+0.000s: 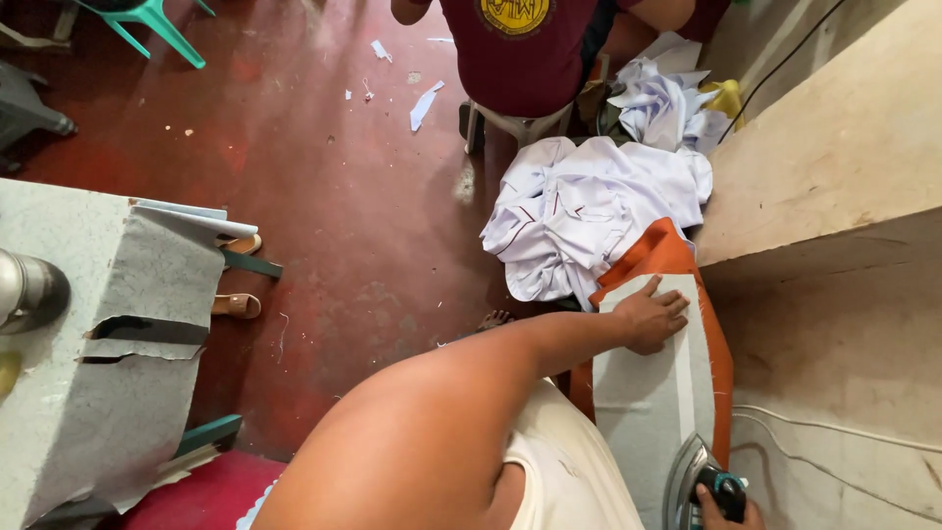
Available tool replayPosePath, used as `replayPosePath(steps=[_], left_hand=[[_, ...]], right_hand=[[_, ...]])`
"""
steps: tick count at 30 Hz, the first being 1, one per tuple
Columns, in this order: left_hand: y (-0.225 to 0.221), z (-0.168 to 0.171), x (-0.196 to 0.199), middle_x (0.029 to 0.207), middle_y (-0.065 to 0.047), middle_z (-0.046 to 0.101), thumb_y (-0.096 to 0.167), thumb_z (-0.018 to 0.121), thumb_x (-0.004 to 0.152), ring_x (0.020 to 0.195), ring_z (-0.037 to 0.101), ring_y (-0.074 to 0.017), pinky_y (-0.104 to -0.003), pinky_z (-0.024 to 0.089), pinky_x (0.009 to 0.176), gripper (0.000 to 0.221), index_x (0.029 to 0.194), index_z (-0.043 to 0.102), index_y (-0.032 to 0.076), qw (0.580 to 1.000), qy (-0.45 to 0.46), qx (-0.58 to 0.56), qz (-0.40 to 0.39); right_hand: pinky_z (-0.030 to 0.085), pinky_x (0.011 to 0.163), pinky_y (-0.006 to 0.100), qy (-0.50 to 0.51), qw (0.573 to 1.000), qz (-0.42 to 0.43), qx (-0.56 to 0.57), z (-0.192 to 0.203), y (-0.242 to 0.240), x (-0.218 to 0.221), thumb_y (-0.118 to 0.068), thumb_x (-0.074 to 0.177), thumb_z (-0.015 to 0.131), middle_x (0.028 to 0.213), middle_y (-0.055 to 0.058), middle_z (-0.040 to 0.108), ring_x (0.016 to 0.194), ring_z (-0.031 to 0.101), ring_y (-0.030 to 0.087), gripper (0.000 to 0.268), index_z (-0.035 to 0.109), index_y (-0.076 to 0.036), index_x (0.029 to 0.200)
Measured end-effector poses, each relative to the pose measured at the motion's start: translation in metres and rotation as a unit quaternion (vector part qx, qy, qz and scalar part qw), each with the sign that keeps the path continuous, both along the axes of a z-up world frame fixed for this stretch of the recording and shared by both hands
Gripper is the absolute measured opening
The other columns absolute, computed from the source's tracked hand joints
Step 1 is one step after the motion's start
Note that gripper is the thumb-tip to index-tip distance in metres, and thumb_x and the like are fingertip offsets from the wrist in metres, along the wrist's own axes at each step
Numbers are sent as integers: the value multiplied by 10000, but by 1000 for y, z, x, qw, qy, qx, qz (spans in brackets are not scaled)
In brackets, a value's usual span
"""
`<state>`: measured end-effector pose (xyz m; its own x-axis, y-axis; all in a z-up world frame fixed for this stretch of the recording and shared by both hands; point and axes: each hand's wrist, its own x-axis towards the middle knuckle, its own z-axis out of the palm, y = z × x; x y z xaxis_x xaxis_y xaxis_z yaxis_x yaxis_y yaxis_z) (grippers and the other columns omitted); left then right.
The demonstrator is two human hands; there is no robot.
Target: The person is ironing white fabric strips on an ironing board in a garment factory setting.
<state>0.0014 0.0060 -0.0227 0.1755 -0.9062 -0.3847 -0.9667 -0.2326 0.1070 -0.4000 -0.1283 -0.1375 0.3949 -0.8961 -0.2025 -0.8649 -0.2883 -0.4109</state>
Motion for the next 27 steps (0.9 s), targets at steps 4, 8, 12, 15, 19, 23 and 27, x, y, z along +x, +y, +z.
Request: replayPosePath(steps=[4, 8, 12, 15, 19, 23, 27], left_hand=[[23, -27, -3, 1639, -190, 327, 383, 602, 938, 1540, 281, -320, -621, 121, 1254, 589, 1478, 491, 175, 984, 55, -161, 44], [64, -17, -7, 1597, -222, 412, 383, 621, 922, 1500, 360, -382, -597, 207, 1244, 625, 1496, 482, 178, 962, 111, -216, 126], [112, -30, 7, 1537, -208, 471, 376, 625, 931, 1438, 395, -410, -579, 271, 1215, 629, 1511, 502, 165, 938, 157, -214, 223], [157, -63, 20, 1125, -175, 652, 315, 679, 826, 1028, 609, -383, -529, 474, 894, 487, 1276, 680, 128, 906, 82, -306, 281], [229, -93, 32, 1035, -205, 673, 368, 640, 845, 977, 627, -439, -547, 486, 847, 415, 1193, 682, 145, 902, 79, -219, 364], [305, -118, 27, 1221, -121, 690, 387, 593, 900, 1155, 640, -369, -498, 523, 942, 360, 1186, 715, 205, 863, 137, 40, 485], [357, -135, 15, 1352, -102, 682, 238, 622, 887, 1258, 651, -331, -495, 504, 1024, 410, 1282, 709, 171, 786, 200, 221, 542]], right_hand=[[440, 646, 346, 64, 998, 2, 17, 25, 6, 16, -508, 787, 920, 779, 127, 670, 694, 599, 270, 550, 787, -21, 1006], [428, 624, 337, 83, 996, -10, 31, 56, 19, 35, -505, 779, 916, 709, 105, 637, 662, 575, 247, 511, 791, -49, 975], [494, 709, 362, 120, 991, -16, 57, 64, 18, 45, -569, 808, 875, 842, 119, 724, 784, 667, 290, 576, 785, -43, 1026], [520, 732, 368, 65, 998, -6, 22, 64, 22, 50, -536, 799, 904, 802, 111, 722, 782, 671, 270, 546, 804, -58, 1043], [536, 735, 392, 90, 996, -3, -2, 75, 27, 67, -550, 792, 883, 791, 123, 755, 786, 708, 285, 504, 816, -113, 1036], [500, 680, 360, 104, 993, 48, -31, 87, 31, 80, -641, 803, 824, 706, 111, 650, 695, 648, 262, 528, 733, -128, 889], [541, 735, 383, 176, 979, 59, -90, 87, 29, 101, -758, 769, 756, 681, 144, 675, 737, 698, 323, 567, 735, -203, 884]])
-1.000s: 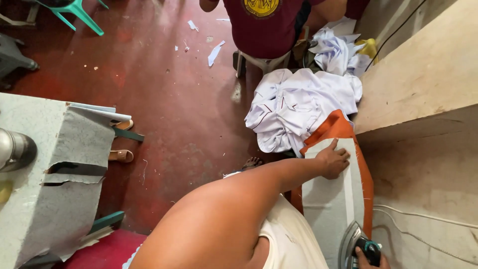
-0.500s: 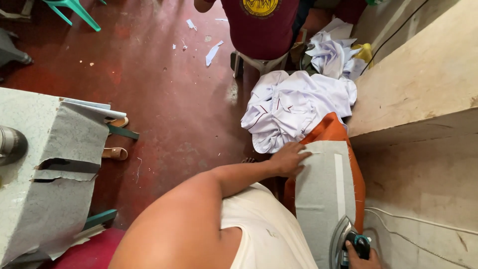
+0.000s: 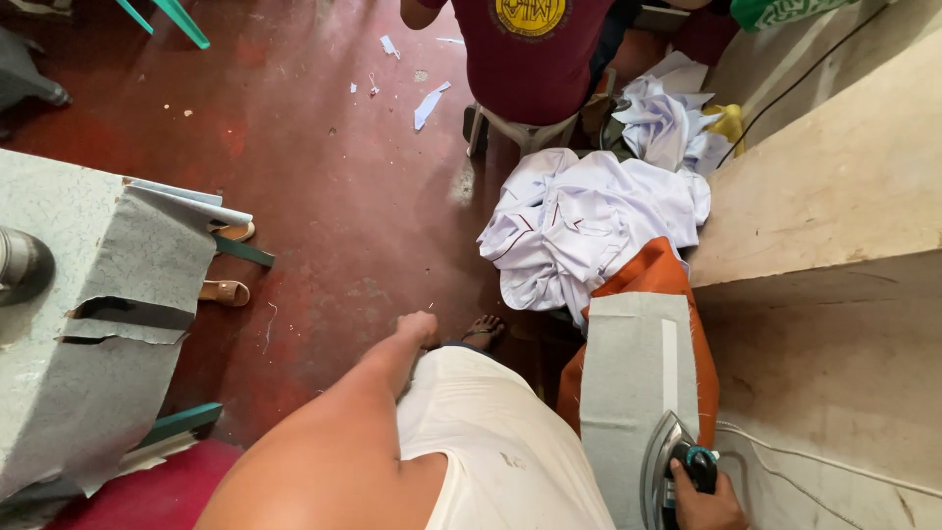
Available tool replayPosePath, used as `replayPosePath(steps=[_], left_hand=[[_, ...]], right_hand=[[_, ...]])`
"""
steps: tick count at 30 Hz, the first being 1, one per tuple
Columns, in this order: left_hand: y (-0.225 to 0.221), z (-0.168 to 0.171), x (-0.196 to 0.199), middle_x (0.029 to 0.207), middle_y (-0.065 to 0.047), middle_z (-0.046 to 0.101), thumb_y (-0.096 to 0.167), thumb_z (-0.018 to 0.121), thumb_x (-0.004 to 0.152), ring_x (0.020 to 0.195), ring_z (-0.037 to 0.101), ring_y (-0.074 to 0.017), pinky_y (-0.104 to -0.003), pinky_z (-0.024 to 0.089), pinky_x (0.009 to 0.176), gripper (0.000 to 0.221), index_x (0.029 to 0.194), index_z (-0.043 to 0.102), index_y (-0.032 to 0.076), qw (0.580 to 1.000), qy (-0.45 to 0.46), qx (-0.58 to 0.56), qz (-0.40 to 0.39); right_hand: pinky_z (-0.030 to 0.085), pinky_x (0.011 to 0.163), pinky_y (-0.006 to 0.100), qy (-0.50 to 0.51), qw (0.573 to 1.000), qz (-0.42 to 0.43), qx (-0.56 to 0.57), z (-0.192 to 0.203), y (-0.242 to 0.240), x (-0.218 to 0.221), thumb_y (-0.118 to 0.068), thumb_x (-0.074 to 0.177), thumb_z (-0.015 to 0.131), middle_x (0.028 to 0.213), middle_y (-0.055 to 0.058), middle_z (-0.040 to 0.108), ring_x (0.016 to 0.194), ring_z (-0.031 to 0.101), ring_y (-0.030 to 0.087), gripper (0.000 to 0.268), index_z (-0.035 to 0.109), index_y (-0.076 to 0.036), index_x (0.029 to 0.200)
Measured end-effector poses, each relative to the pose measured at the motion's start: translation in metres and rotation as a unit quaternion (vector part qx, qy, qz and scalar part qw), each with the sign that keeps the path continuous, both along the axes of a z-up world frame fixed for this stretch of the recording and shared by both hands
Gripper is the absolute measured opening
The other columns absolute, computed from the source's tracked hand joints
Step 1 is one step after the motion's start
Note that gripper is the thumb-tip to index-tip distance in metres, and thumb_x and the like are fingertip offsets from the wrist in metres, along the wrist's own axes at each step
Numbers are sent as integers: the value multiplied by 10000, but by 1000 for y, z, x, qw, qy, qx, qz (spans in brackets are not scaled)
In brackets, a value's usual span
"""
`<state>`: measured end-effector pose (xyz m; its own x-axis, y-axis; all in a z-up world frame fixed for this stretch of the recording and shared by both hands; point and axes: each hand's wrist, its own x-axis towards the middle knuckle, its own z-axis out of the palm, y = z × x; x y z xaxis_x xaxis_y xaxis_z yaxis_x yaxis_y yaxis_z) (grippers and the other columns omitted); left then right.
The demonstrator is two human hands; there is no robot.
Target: The person is ironing white fabric strips on an ironing board in a garment factory setting.
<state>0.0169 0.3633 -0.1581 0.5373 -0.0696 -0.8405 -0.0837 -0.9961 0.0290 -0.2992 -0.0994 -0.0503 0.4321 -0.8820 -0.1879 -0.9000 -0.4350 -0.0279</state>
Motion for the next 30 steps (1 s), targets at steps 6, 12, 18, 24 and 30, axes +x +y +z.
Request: replayPosePath(steps=[6, 12, 18, 24, 30], left_hand=[[-3, -11, -2, 1297, -122, 709, 373, 608, 916, 1164, 693, -344, -459, 585, 865, 443, 1251, 716, 104, 999, 32, -37, 25], [-44, 18, 9, 1297, -117, 706, 364, 607, 916, 1156, 675, -338, -429, 574, 927, 436, 1264, 725, 129, 997, 17, -72, 4], [-61, 46, 12, 1279, -128, 706, 319, 575, 904, 1131, 674, -352, -432, 568, 904, 415, 1239, 719, 121, 996, 26, -88, 12], [-44, 25, 8, 1333, -119, 692, 351, 579, 919, 1191, 666, -324, -416, 567, 943, 455, 1280, 723, 114, 997, 42, -67, 10], [-33, 23, 7, 1341, -113, 687, 371, 584, 914, 1186, 667, -332, -425, 567, 954, 472, 1284, 714, 108, 997, 39, -56, 34]], right_hand=[[540, 877, 494, -73, 996, 43, 4, -28, -20, 15, -679, 784, 787, 889, 165, 757, 936, 705, 441, 572, 795, -146, 990], [537, 893, 449, -59, 997, 58, 2, -26, -25, 46, -687, 800, 773, 939, 120, 769, 961, 710, 377, 560, 820, -184, 1041], [550, 802, 552, -76, 994, 77, -5, -14, -20, 76, -696, 768, 768, 993, 180, 780, 990, 680, 449, 652, 791, -204, 1195], [532, 789, 621, -88, 994, 62, 29, 15, -8, 106, -656, 799, 762, 1078, 168, 766, 1037, 639, 511, 628, 774, -130, 1141], [543, 809, 621, -102, 992, 67, 39, 28, -6, 131, -624, 783, 764, 1137, 194, 756, 1059, 661, 495, 701, 734, -180, 1326]])
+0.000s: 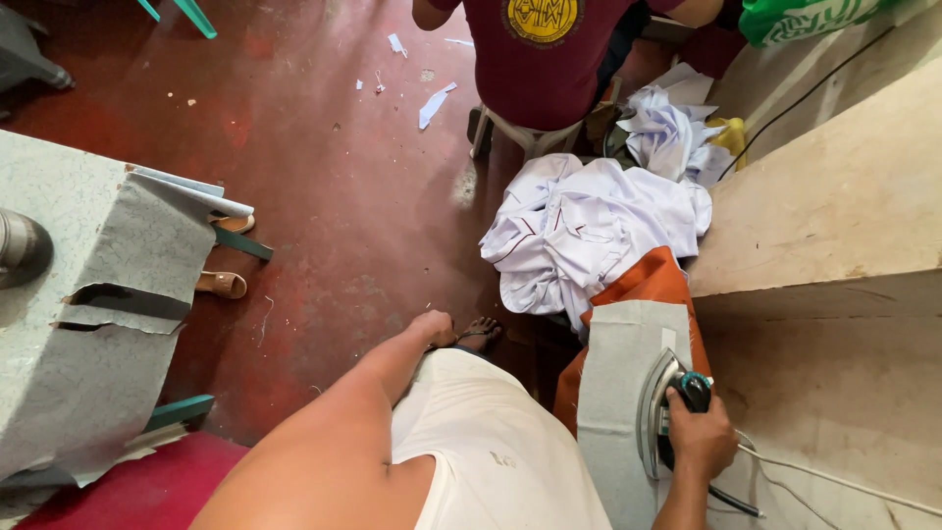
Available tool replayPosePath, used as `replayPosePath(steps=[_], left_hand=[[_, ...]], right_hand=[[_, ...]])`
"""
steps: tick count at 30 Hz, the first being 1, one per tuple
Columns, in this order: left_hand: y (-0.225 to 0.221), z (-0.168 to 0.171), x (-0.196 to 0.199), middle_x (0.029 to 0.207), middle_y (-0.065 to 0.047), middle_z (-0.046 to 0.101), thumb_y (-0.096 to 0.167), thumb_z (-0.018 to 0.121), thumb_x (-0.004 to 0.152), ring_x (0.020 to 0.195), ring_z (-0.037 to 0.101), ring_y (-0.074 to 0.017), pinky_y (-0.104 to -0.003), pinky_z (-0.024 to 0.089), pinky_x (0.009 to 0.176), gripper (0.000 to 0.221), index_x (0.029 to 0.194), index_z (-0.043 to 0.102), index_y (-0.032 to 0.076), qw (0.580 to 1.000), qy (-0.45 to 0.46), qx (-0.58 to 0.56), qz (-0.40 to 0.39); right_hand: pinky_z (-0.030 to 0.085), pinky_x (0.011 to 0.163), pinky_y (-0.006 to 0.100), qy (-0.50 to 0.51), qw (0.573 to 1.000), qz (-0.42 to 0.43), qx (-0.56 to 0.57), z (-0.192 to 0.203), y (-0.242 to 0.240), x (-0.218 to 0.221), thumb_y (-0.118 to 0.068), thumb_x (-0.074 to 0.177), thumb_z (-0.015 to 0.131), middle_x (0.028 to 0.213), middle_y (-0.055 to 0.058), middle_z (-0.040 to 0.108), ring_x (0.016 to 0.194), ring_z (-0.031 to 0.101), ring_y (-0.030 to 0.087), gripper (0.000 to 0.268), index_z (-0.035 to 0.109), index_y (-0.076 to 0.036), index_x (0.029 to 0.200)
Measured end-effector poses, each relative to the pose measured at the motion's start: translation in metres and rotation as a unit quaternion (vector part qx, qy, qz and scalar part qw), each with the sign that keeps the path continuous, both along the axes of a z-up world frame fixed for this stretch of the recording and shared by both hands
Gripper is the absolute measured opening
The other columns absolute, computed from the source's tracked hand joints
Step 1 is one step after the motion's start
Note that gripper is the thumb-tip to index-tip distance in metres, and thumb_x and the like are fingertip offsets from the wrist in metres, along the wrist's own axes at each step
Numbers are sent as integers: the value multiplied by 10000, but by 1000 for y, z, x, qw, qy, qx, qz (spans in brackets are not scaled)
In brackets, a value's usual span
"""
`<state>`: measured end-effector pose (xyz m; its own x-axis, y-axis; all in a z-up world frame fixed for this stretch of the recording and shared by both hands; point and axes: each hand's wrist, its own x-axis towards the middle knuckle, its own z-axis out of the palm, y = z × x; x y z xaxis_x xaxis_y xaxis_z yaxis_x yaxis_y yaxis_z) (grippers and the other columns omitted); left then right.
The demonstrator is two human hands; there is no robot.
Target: The person is ironing white fabric strips on an ironing board in a garment factory setting.
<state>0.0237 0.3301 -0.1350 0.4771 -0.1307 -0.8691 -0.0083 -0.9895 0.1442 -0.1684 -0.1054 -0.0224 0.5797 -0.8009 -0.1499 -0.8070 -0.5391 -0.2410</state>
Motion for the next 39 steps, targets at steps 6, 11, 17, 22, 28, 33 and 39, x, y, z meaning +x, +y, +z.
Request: replayPosePath(steps=[6, 11, 17, 22, 28, 33, 39], left_hand=[[-4, 6, -3, 1353, -130, 679, 366, 576, 932, 1197, 659, -342, -420, 561, 959, 476, 1308, 701, 100, 1000, -2, -5, -14], [-8, 16, -7, 1340, -142, 682, 389, 579, 956, 1177, 662, -359, -431, 562, 945, 479, 1309, 699, 87, 1000, -2, -13, -5], [-3, 11, -4, 1377, -164, 664, 422, 605, 923, 1263, 634, -353, -444, 553, 1011, 512, 1313, 695, 103, 1000, -2, -9, 16], [5, -7, -4, 1354, -194, 684, 494, 622, 895, 1291, 634, -359, -466, 567, 1022, 553, 1259, 732, 93, 999, -13, -13, 35], [4, -9, -5, 1335, -217, 690, 495, 628, 893, 1280, 639, -383, -477, 569, 1015, 535, 1228, 748, 96, 999, -14, -27, 34], [0, -9, 2, 1370, -204, 673, 469, 605, 919, 1307, 622, -365, -461, 563, 1027, 507, 1261, 740, 120, 999, -13, -25, 27], [-6, 9, 3, 1395, -222, 653, 459, 585, 933, 1331, 602, -378, -466, 548, 1052, 531, 1293, 716, 91, 1000, 1, -19, 24]], right_hand=[[538, 718, 610, 34, 999, 6, 30, 10, -2, 27, -633, 850, 720, 1069, 184, 742, 1032, 653, 468, 593, 697, -75, 1050], [537, 691, 602, 15, 999, 19, 38, 21, 2, 45, -600, 859, 744, 1001, 198, 727, 1032, 635, 444, 562, 683, -67, 1025], [553, 780, 572, 7, 999, 32, 24, 8, -8, 64, -606, 840, 753, 1005, 218, 755, 1014, 690, 476, 563, 708, -98, 1077], [593, 777, 573, -15, 999, 27, 28, -1, -14, 75, -581, 818, 806, 981, 254, 751, 1001, 714, 469, 563, 737, -114, 1124], [590, 776, 558, -16, 999, 14, 27, -8, -20, 85, -581, 808, 801, 1006, 237, 748, 1019, 709, 461, 551, 726, -141, 1132], [575, 842, 542, -4, 998, 33, 48, -13, -24, 96, -585, 813, 785, 1050, 238, 753, 1073, 698, 452, 550, 717, -155, 1149], [566, 852, 551, -12, 999, 38, 37, -14, -25, 103, -578, 827, 794, 1058, 281, 740, 1070, 690, 484, 561, 724, -130, 1157]])
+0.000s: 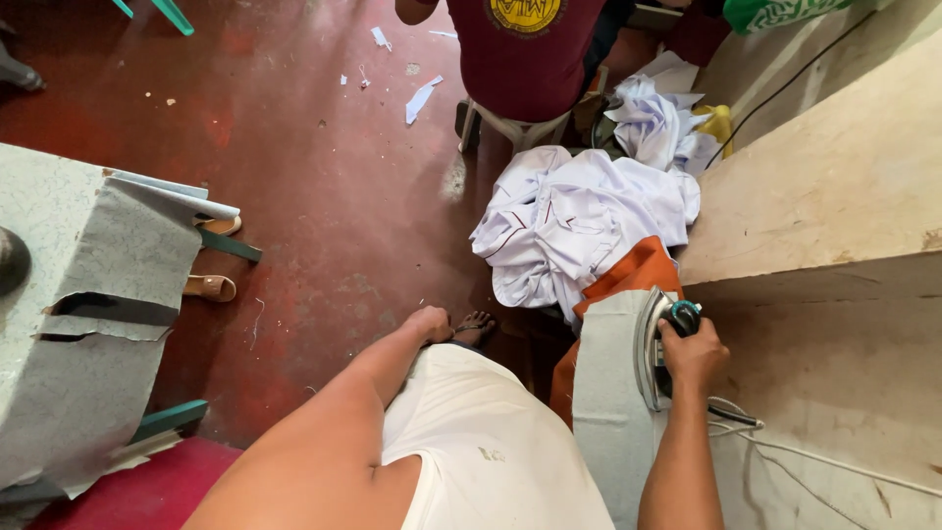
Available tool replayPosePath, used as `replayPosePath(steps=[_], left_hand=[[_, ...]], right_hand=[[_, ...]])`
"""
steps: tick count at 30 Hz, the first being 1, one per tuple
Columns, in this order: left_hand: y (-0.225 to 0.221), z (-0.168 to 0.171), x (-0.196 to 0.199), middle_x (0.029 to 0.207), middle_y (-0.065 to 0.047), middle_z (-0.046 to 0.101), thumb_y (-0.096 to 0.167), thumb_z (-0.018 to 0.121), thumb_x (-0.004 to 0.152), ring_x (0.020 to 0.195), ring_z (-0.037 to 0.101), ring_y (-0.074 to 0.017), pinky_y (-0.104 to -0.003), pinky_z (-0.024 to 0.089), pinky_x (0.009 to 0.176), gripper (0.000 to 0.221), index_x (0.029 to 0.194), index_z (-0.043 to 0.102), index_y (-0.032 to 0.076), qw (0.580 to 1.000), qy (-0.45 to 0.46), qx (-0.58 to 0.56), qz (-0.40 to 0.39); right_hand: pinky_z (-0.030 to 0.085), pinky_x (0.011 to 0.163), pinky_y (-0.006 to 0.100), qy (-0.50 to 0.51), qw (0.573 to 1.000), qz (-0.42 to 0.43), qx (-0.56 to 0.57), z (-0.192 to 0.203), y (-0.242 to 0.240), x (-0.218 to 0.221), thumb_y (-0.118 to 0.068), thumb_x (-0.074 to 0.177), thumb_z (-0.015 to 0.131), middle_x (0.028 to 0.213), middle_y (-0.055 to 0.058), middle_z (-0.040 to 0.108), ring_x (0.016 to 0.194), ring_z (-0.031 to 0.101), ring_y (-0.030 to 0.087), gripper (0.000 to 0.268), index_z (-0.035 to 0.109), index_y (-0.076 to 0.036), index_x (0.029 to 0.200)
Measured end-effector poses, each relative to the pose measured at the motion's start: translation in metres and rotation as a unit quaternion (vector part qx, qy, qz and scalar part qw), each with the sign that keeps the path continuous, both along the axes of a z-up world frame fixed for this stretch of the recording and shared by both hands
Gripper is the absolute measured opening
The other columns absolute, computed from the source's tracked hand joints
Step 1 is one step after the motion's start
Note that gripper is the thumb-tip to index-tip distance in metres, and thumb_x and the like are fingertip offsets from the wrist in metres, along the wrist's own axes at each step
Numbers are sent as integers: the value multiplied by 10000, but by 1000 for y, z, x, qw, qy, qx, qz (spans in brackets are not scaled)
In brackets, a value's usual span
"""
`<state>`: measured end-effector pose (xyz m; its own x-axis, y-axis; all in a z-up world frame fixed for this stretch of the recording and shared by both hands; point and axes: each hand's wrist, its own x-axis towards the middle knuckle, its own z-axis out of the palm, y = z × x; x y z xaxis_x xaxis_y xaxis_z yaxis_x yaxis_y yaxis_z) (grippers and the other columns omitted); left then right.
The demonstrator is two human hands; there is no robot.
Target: The person is ironing white fabric strips on an ironing board in a garment factory setting.
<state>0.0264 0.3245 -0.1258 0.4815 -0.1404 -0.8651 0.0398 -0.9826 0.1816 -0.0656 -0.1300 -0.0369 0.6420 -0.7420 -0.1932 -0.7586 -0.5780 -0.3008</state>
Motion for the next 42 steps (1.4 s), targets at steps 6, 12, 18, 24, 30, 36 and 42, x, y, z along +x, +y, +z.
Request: replayPosePath(steps=[6, 12, 18, 24, 30, 36, 42], left_hand=[[-3, 3, -2, 1361, -197, 681, 462, 616, 924, 1301, 630, -359, -458, 558, 1032, 526, 1269, 727, 82, 1000, -10, 3, -11], [-4, -12, 3, 1358, -212, 681, 478, 625, 921, 1300, 630, -371, -476, 559, 1025, 541, 1254, 730, 64, 1000, -21, -5, -12], [11, -21, -3, 1362, -206, 679, 473, 594, 927, 1303, 625, -372, -457, 557, 1037, 515, 1255, 739, 104, 1000, -12, -10, -8], [31, -69, -8, 1320, -204, 703, 514, 616, 915, 1269, 652, -365, -457, 575, 998, 515, 1230, 761, 133, 1000, -18, 7, 17], [42, -53, -11, 1287, -178, 732, 511, 627, 919, 1263, 657, -354, -443, 580, 999, 466, 1225, 767, 189, 999, -39, 19, -16], [28, -48, 6, 1306, -215, 708, 522, 610, 944, 1274, 633, -391, -474, 558, 1028, 497, 1324, 711, 217, 998, -34, -16, -59], [33, -103, 15, 1273, -156, 727, 552, 628, 885, 1215, 665, -370, -485, 559, 1016, 499, 1327, 700, 332, 988, -74, -39, -129]], right_hand=[[553, 887, 531, 18, 1000, 3, -10, -7, -7, 9, -595, 828, 771, 1084, 226, 759, 1092, 692, 452, 541, 712, -168, 1156], [550, 877, 573, 5, 1000, 4, -1, -7, -3, 0, -534, 833, 802, 1094, 251, 752, 1104, 684, 473, 543, 715, -105, 1154], [561, 900, 575, 18, 1000, -1, 12, 18, 15, -29, -517, 835, 810, 1094, 258, 756, 1098, 689, 481, 528, 716, -91, 1132], [562, 882, 589, -10, 1000, -16, 5, 34, 22, -27, -506, 828, 831, 1079, 229, 758, 1097, 684, 466, 495, 728, -130, 1133], [596, 829, 535, -97, 995, 1, -6, 30, 21, 4, -438, 766, 873, 942, 150, 773, 976, 733, 411, 400, 738, -170, 1030], [610, 838, 518, -35, 998, -27, 43, 65, 37, -4, -458, 781, 874, 992, 148, 770, 1006, 733, 400, 435, 709, -171, 1063], [588, 883, 582, -53, 998, 1, 40, 41, 46, -78, -422, 797, 881, 1162, 130, 736, 1041, 710, 438, 553, 663, -185, 1246]])
